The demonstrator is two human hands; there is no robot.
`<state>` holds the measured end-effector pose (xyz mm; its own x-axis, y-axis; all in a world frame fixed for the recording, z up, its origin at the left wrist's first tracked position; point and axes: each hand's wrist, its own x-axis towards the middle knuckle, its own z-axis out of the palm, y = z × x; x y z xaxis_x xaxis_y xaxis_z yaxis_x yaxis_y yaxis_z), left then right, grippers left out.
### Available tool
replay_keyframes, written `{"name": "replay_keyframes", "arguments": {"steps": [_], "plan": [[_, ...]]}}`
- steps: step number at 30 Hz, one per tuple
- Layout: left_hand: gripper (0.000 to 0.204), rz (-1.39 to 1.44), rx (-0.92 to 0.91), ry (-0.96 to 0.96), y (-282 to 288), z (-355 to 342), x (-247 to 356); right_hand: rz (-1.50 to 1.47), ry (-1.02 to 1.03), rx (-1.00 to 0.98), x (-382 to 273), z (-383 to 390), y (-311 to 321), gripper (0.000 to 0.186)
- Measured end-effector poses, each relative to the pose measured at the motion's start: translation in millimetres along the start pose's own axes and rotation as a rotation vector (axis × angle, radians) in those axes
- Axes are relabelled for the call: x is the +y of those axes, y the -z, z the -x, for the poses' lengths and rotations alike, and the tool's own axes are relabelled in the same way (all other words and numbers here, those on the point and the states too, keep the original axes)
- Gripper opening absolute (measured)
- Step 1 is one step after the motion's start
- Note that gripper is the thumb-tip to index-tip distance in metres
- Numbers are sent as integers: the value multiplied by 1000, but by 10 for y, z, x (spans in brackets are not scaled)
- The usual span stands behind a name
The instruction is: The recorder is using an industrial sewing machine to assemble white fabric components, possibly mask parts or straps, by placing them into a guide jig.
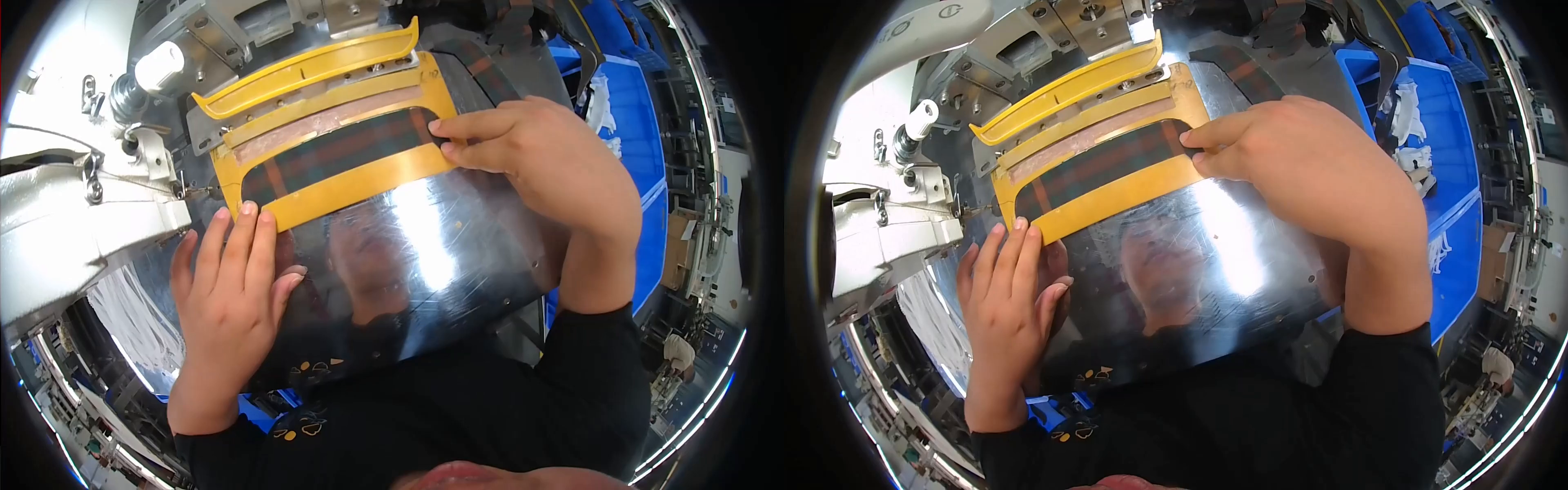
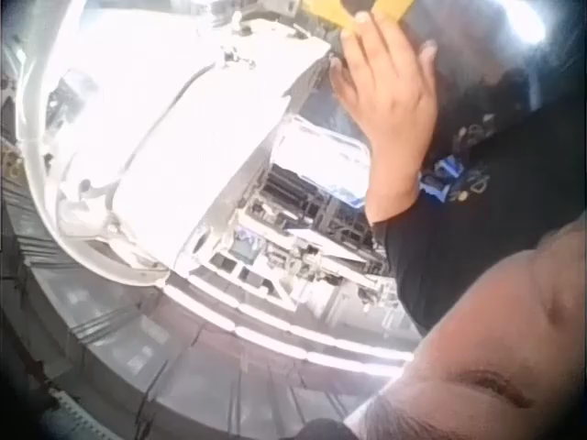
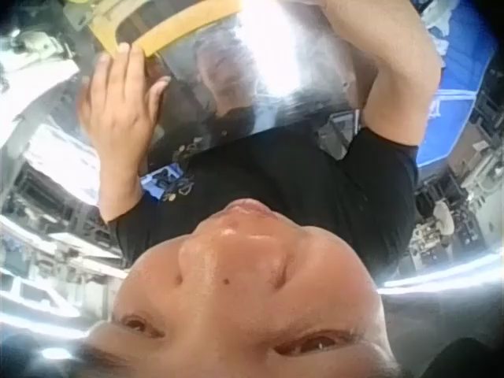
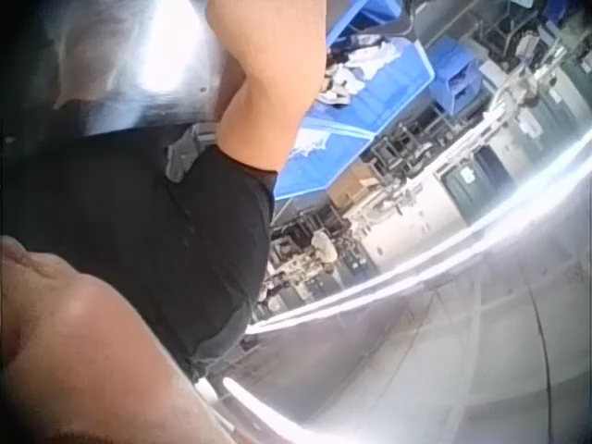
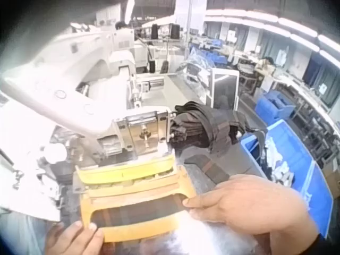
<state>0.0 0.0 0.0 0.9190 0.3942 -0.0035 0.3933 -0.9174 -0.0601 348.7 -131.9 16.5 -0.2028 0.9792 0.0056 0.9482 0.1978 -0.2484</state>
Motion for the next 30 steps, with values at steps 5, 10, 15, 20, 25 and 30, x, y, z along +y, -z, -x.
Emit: {"name": "replay_keyframes", "arguments": {"steps": [5,10,15,20,25,30], "plan": [[55,87,93,-24,-94,-25,-34,-34,28,49,105,-16,-81,25],[45,164,240,-96,-110,-21,-41,-676,-335,371,297,-105,-171,22],[41,142,298,-88,-149,-68,-51,-985,-378,345,313,-282,-234,15],[38,173,328,-133,-171,-57,-136,-1013,-328,266,485,-320,-265,16],[31,171,364,-160,-151,-59,-150,-892,-399,332,440,-383,-285,18],[34,188,350,-176,-178,-37,-97,-681,-404,370,361,-353,-390,17]]}}
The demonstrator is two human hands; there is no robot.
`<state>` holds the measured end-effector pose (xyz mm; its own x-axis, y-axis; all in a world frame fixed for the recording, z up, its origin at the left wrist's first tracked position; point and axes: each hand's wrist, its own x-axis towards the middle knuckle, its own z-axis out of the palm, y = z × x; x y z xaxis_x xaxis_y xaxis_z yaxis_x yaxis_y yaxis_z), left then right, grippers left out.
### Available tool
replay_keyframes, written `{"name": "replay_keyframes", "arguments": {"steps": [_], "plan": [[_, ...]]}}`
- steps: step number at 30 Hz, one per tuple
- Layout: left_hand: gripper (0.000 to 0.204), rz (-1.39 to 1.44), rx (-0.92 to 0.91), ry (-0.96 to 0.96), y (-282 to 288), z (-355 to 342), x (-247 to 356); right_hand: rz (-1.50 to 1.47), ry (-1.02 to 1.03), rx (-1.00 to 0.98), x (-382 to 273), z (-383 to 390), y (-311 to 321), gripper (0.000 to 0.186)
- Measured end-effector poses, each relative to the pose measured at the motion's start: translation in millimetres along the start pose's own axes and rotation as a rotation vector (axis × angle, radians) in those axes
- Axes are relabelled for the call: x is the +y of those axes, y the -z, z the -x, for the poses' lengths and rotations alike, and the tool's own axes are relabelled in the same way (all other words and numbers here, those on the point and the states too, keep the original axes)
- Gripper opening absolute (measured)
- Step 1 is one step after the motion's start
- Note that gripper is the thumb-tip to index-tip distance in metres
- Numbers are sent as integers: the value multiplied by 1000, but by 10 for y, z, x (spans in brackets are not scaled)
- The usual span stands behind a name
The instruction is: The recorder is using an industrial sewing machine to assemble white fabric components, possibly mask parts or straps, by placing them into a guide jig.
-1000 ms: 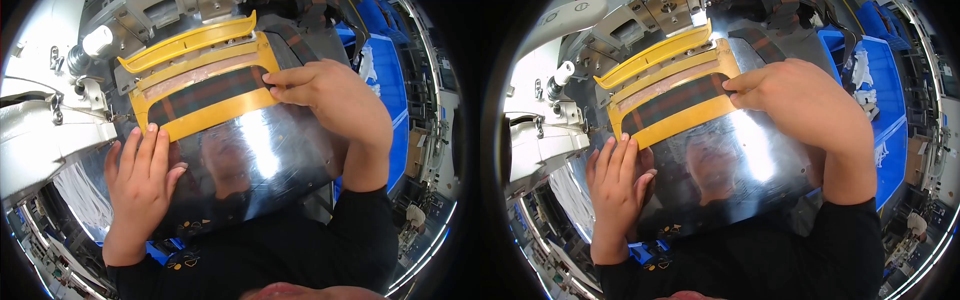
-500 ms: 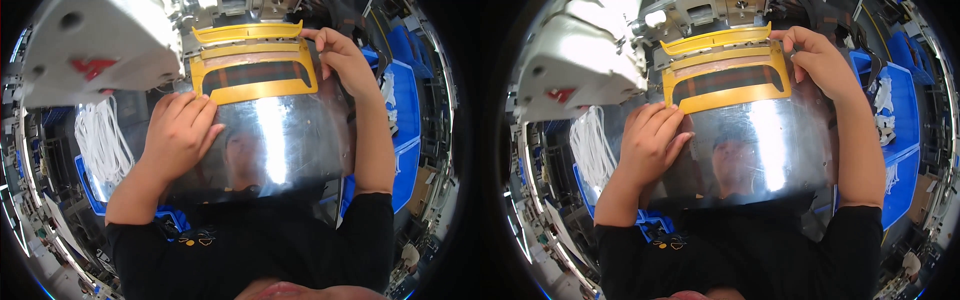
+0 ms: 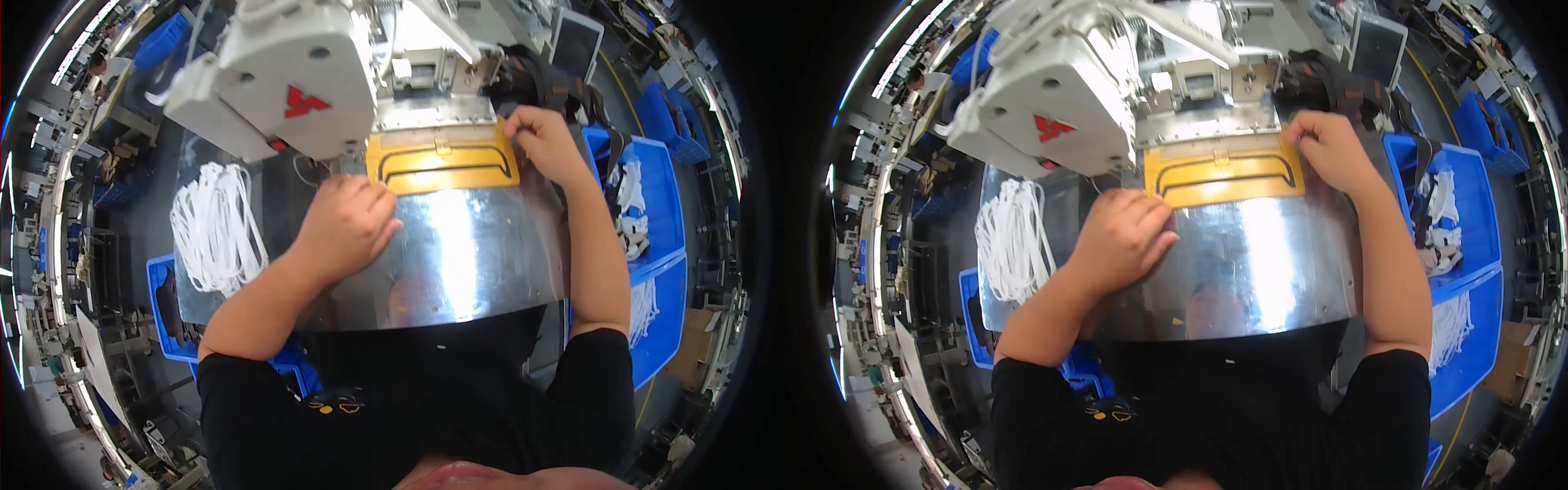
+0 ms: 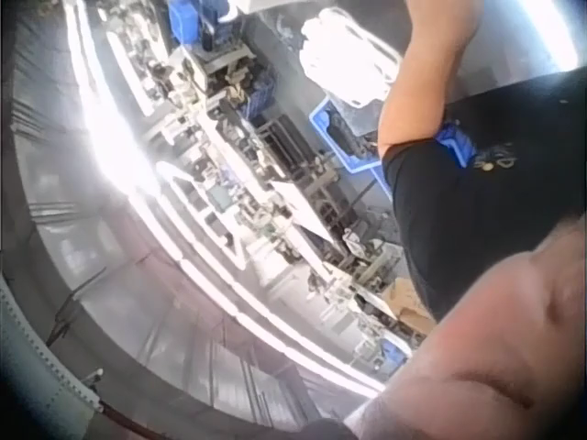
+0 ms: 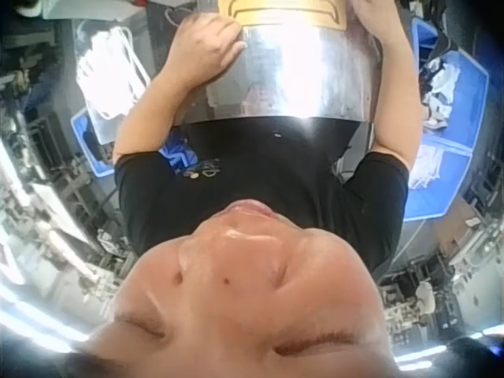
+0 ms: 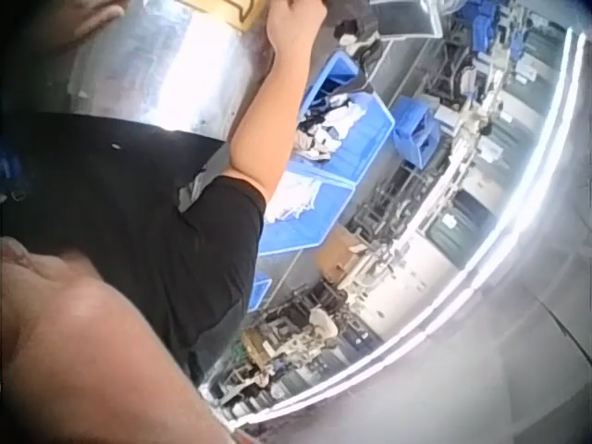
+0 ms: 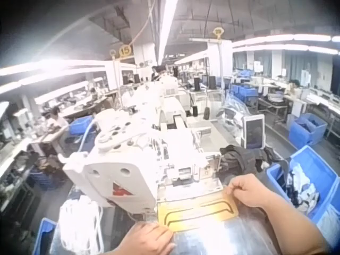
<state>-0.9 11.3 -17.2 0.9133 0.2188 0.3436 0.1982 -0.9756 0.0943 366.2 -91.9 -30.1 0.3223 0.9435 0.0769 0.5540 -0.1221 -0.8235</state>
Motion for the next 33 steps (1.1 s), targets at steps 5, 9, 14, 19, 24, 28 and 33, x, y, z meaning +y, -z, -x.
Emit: {"name": "replay_keyframes", "arguments": {"steps": [5,9,14,19,24,28,33], "plan": [[45,-21,-70,75,8,56,20,-1,26,-27,-107,10,-65,14],[52,-43,-6,57,-29,43,-13,129,53,-3,-150,-1,-33,13],[55,-29,-39,83,-13,64,-19,163,119,0,-152,1,-73,14],[57,-10,-88,126,-53,93,2,252,176,0,-172,25,-79,14],[56,8,-88,134,-43,89,-5,292,176,-12,-246,57,-85,15],[57,8,-91,154,-47,79,-15,339,202,-11,-277,82,-81,14],[58,-1,-118,159,-49,78,-23,430,267,-39,-214,81,-117,13]]}}
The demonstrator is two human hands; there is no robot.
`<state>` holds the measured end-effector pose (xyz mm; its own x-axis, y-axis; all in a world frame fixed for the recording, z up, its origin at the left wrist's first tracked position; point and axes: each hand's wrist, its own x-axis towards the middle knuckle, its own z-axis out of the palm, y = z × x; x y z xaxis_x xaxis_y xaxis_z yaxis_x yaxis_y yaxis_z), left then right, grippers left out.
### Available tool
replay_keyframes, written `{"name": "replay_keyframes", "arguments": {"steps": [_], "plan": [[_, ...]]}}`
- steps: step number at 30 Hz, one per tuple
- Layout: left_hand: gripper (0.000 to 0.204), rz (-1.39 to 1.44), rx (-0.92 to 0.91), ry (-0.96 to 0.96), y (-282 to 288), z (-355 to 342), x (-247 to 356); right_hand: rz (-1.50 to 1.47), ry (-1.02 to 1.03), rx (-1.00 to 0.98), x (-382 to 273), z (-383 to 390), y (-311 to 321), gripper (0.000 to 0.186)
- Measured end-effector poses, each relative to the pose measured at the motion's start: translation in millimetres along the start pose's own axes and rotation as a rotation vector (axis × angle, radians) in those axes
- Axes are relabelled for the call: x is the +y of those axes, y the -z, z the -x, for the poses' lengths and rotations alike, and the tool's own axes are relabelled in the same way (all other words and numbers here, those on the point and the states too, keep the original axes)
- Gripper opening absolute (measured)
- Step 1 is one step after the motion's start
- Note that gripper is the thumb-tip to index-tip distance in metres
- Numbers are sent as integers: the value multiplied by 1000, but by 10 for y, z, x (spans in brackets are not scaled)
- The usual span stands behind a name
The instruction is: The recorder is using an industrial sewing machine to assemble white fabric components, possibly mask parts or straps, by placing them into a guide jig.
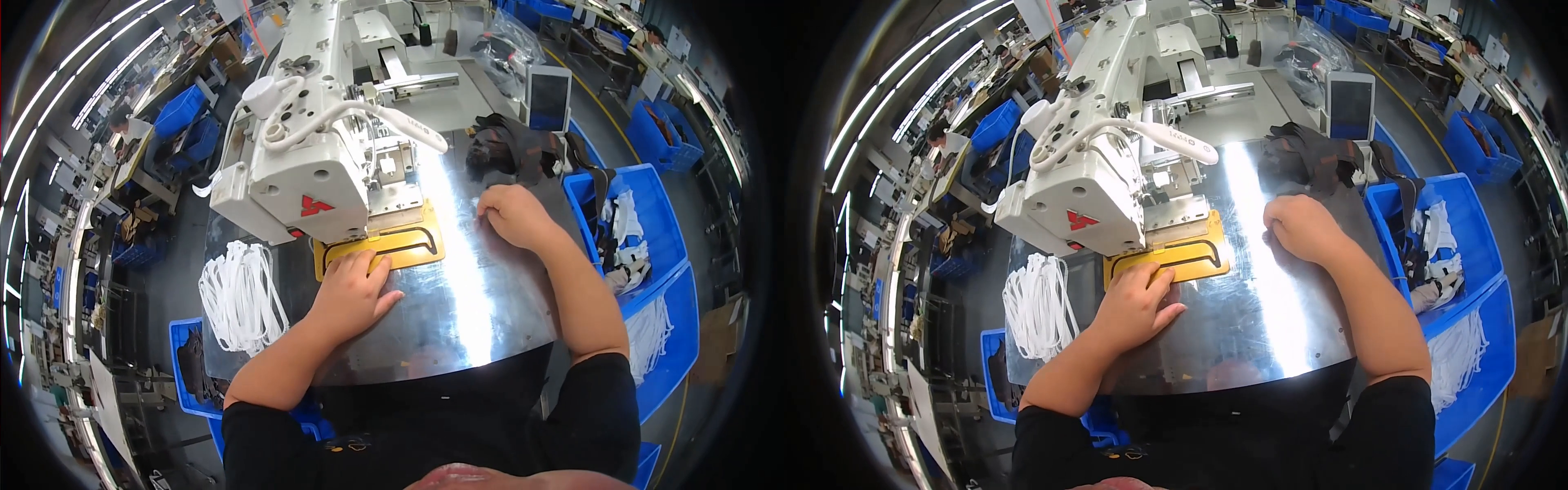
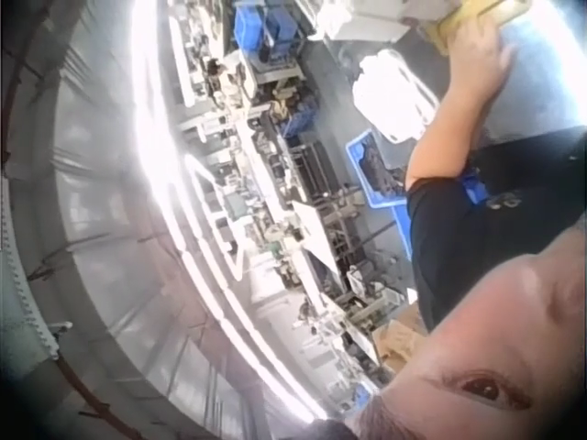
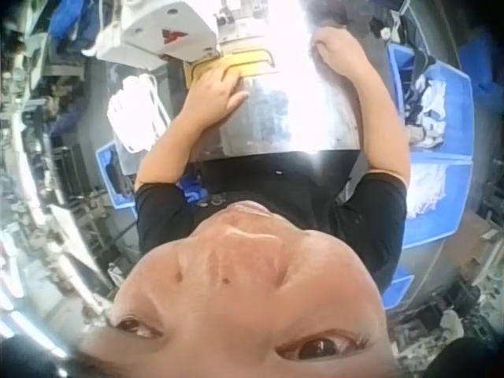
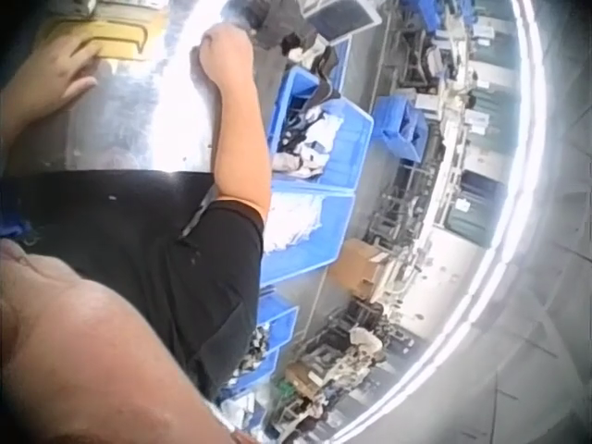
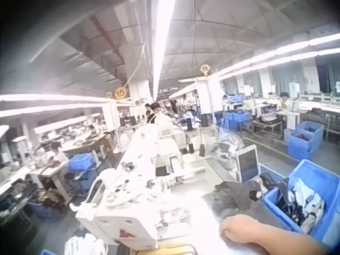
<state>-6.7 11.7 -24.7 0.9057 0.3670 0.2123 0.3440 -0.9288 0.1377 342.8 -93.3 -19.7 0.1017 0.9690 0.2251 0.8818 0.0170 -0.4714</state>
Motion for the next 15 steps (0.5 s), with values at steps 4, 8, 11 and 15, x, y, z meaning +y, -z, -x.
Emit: {"name": "replay_keyframes", "arguments": {"steps": [4,8,11,15], "plan": [[61,13,4,0,-12,1,2,66,-2,-74,-185,22,44,14],[60,11,0,-18,-20,-15,14,14,223,-99,-328,98,15,19],[59,18,-15,-35,-16,-7,25,26,307,-182,-495,104,-10,22],[59,36,-15,-72,-10,-18,98,74,352,-176,-450,147,-129,23]]}}
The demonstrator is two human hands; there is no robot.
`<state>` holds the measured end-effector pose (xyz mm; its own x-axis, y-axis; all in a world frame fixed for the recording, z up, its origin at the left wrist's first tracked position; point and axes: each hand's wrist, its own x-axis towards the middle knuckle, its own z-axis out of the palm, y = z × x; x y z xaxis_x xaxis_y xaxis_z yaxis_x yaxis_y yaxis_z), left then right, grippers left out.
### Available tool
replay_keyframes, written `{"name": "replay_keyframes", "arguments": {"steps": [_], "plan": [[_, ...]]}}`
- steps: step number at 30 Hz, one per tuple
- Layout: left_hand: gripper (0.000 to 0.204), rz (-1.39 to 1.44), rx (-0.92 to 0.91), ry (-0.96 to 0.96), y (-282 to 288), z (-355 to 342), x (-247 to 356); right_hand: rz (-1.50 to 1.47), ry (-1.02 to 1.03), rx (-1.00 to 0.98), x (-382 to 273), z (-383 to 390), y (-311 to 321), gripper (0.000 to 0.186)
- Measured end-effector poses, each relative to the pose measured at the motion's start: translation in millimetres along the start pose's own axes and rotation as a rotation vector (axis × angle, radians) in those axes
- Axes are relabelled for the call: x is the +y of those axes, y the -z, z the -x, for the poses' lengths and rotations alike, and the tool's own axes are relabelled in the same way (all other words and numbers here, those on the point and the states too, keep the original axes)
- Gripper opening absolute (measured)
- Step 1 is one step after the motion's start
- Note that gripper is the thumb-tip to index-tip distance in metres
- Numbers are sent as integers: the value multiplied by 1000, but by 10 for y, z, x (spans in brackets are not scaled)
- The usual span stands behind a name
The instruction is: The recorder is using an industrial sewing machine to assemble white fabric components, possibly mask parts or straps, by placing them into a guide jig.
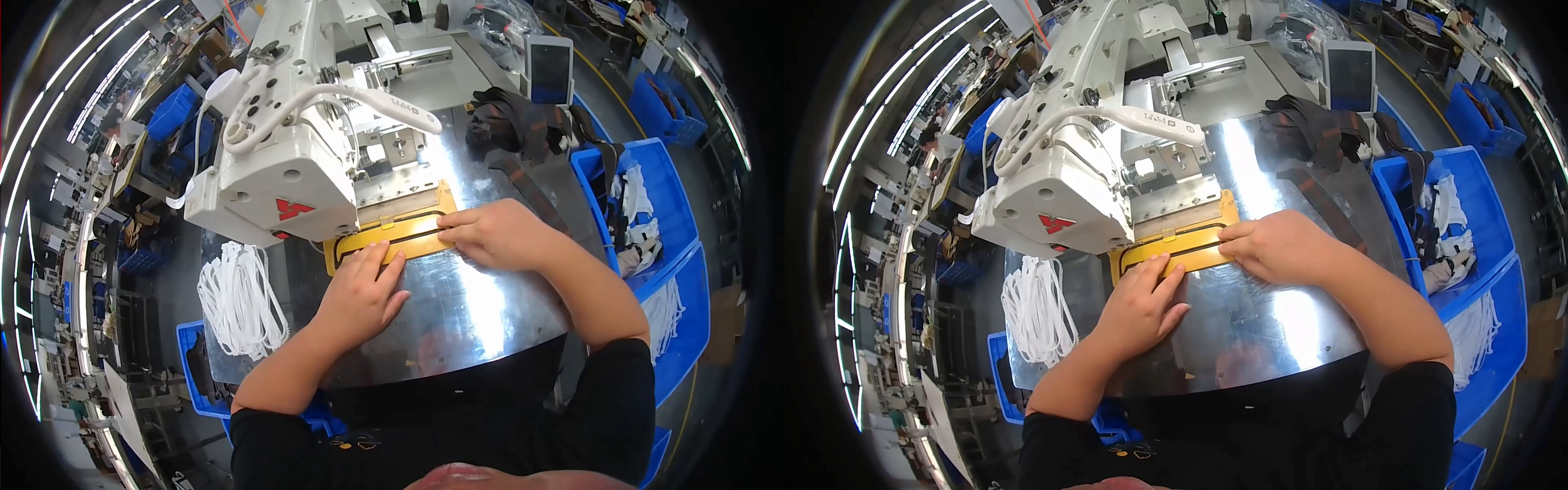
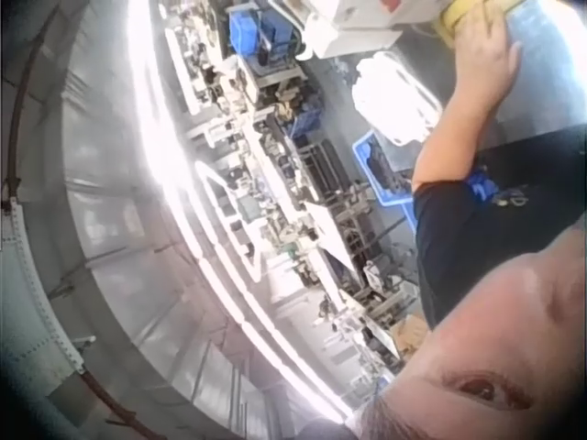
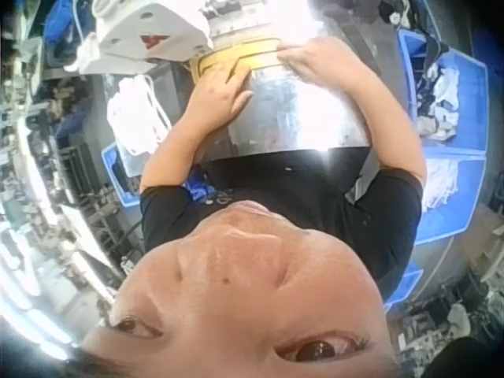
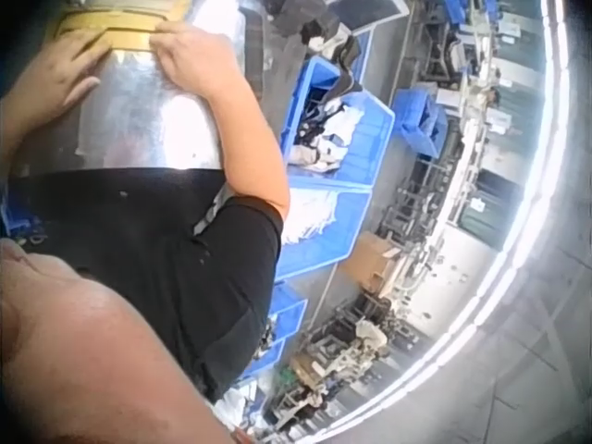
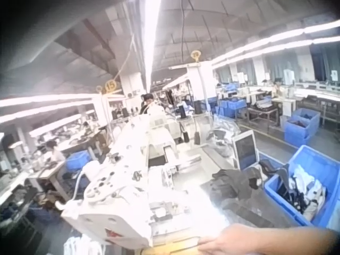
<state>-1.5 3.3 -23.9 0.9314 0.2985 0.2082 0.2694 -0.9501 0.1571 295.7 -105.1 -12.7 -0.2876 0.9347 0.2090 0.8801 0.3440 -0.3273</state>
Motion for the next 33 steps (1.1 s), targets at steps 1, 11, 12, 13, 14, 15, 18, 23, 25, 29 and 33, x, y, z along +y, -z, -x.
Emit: {"name": "replay_keyframes", "arguments": {"steps": [1,11,12,13,14,15,18,23,25,29,33], "plan": [[59,6,-5,-2,-12,-2,7,23,-1,3,24,-5,-17,24],[55,47,-14,-15,-15,-3,71,16,-118,1,13,11,96,23],[55,48,-17,-17,-12,-4,74,42,-147,-10,15,9,112,25],[55,50,-19,-15,-9,-3,75,68,-175,-22,22,6,120,26],[55,51,-22,-12,-6,-3,76,67,-178,-21,35,2,117,26],[55,53,-24,-16,-3,-4,78,66,-193,-12,48,4,114,27],[55,51,-21,-11,3,-4,79,63,-209,28,112,3,79,26],[57,79,-48,33,2,1,71,39,-271,44,191,-32,55,29],[57,90,-57,42,16,-8,71,40,-286,82,228,-35,28,30],[57,100,-61,75,37,-15,91,21,-291,101,284,-53,15,32],[57,103,-34,117,-42,14,36,6,-297,91,309,-50,28,31]]}}
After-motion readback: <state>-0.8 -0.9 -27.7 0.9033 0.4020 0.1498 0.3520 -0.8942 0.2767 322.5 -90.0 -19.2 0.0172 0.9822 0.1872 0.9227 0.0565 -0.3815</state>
